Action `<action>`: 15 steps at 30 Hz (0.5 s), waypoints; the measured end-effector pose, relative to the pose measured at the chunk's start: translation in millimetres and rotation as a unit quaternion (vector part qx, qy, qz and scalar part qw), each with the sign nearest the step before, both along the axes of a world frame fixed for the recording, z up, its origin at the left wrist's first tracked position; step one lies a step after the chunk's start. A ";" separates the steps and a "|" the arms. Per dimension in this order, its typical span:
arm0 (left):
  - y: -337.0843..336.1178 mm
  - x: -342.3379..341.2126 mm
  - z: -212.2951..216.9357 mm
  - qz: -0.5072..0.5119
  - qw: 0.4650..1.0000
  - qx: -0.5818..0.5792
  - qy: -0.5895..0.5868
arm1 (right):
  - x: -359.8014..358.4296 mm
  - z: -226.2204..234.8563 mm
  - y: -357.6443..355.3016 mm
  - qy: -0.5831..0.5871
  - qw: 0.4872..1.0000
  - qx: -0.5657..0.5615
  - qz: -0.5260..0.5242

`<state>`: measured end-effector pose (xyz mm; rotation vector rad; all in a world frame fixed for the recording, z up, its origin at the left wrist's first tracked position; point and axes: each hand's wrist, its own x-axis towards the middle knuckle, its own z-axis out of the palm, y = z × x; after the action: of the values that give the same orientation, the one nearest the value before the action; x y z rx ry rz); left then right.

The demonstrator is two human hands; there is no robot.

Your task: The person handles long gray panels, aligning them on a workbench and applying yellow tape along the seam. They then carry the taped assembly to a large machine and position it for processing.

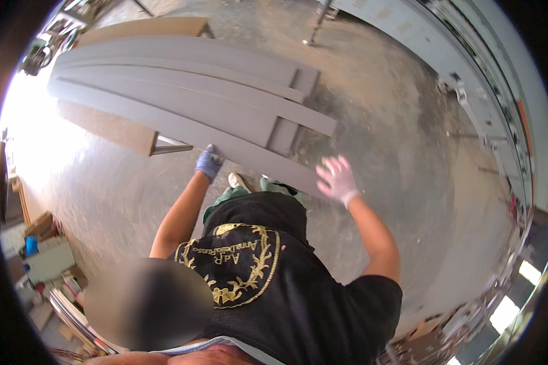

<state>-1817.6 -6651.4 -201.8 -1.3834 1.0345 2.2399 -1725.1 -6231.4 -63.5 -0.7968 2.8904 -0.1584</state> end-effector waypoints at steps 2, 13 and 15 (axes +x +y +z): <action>-6.7 12.3 -8.8 0.004 0.999 0.030 0.045 | -53.2 -2.5 -3.7 0.092 0.984 -0.053 -0.144; 23.5 23.1 13.2 -0.133 0.986 -0.100 0.030 | -244.6 -73.4 -92.1 -0.152 0.939 -0.108 -0.289; 11.3 28.8 14.8 -0.170 0.984 -0.025 0.056 | -246.1 -73.3 -109.3 -0.161 0.934 -0.102 -0.303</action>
<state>-1788.7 -6640.1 -187.0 -1.0152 1.2663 2.0680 -1971.1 -6340.7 -136.8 0.1284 2.7196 -0.5964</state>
